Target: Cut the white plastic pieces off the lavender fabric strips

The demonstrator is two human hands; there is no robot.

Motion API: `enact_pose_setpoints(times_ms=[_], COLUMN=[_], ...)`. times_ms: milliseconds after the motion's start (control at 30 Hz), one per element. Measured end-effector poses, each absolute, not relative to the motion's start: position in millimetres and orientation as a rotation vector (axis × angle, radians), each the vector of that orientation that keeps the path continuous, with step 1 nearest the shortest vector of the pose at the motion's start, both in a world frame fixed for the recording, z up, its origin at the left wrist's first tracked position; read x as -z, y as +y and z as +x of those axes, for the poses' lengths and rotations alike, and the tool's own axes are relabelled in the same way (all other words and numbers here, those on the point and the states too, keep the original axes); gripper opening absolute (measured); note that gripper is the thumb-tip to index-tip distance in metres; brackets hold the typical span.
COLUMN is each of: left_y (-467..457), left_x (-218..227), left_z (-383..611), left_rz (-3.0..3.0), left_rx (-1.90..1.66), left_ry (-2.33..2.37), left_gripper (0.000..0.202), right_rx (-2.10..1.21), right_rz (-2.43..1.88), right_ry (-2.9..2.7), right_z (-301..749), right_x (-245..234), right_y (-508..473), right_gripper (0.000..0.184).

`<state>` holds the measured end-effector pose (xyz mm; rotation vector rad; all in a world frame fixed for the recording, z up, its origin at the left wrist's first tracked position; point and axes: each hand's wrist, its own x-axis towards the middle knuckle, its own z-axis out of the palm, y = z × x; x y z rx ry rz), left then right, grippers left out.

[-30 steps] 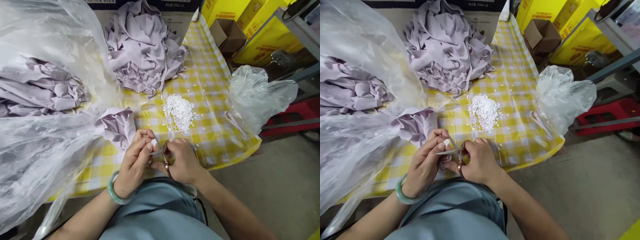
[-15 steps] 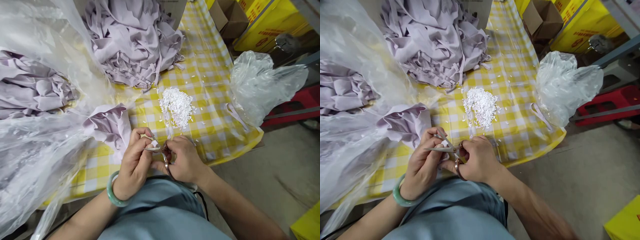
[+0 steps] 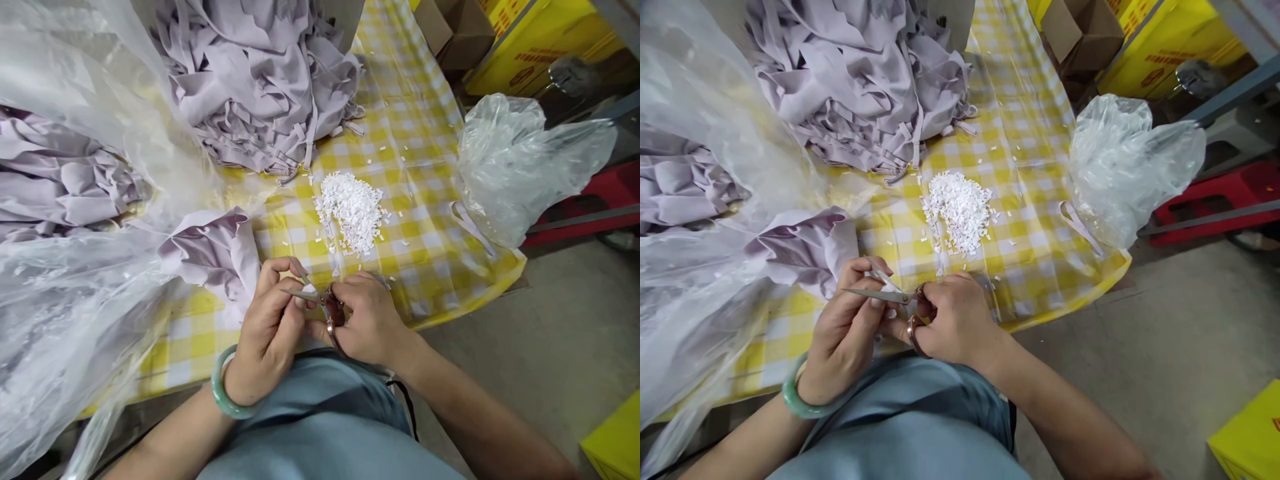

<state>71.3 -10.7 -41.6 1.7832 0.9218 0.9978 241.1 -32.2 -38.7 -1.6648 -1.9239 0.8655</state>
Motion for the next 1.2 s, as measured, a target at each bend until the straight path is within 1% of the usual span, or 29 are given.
enact_pose_setpoints(times_ms=[300,367,467,567,633,700,767,833,933,1000,1067,1133,1200], left_y=[-6.0,-4.6,-3.0,-3.7,-5.9,-8.3,-8.7,-4.0,17.5,39.9,61.6,73.5,70.1], left_x=[40.7,42.1,45.1,45.1,40.7,32.8,22.9,13.8,6.7,8.2,12.0,11.9,2.4], left_z=[78.4,79.6,80.8,81.5,80.5,75.8,64.8,46.4,11.1,-9.1,-21.3,-24.8,-22.1], left_rz=[1.814,1.796,1.721,1.638,1.645,1.724,1.847,1.980,2.156,2.275,2.395,2.452,2.424], left_rx=[-0.889,-0.868,-0.856,-0.857,-0.849,-0.762,-0.644,-0.635,-0.890,-0.970,-0.842,-0.671,-0.739], left_ry=[0.929,0.916,0.914,0.971,0.969,0.864,0.789,0.917,1.359,1.583,1.676,1.663,1.611], left_gripper=[0.024,0.024,0.025,0.026,0.026,0.024,0.018,0.013,0.009,0.006,0.013,0.010,0.009], right_rx=[-0.770,-0.801,-0.952,-1.102,-1.136,-1.150,-1.170,-1.140,-1.005,-0.980,-0.977,-0.975,-0.997], right_rz=[-1.866,-1.927,-1.957,-1.829,-1.674,-1.562,-1.543,-1.595,-1.677,-1.671,-1.613,-1.539,-1.454], right_ry=[-1.972,-1.937,-1.757,-1.567,-1.529,-1.528,-1.521,-1.523,-1.596,-1.628,-1.601,-1.550,-1.513], right_z=[252.2,256.4,263.5,267.4,265.7,260.6,254.3,248.8,242.2,236.1,226.5,213.2,198.1], right_x=[46.2,47.6,47.1,44.9,44.4,45.6,47.7,49.2,49.2,49.3,51.2,54.3,56.3], right_y=[-41.4,-41.9,-41.1,-40.1,-40.6,-42.0,-43.1,-42.6,-36.7,-28.9,-19.1,-9.8,-3.2], right_gripper=[0.045,0.045,0.047,0.039,0.034,0.032,0.030,0.029,0.030,0.033,0.034,0.036,0.040])
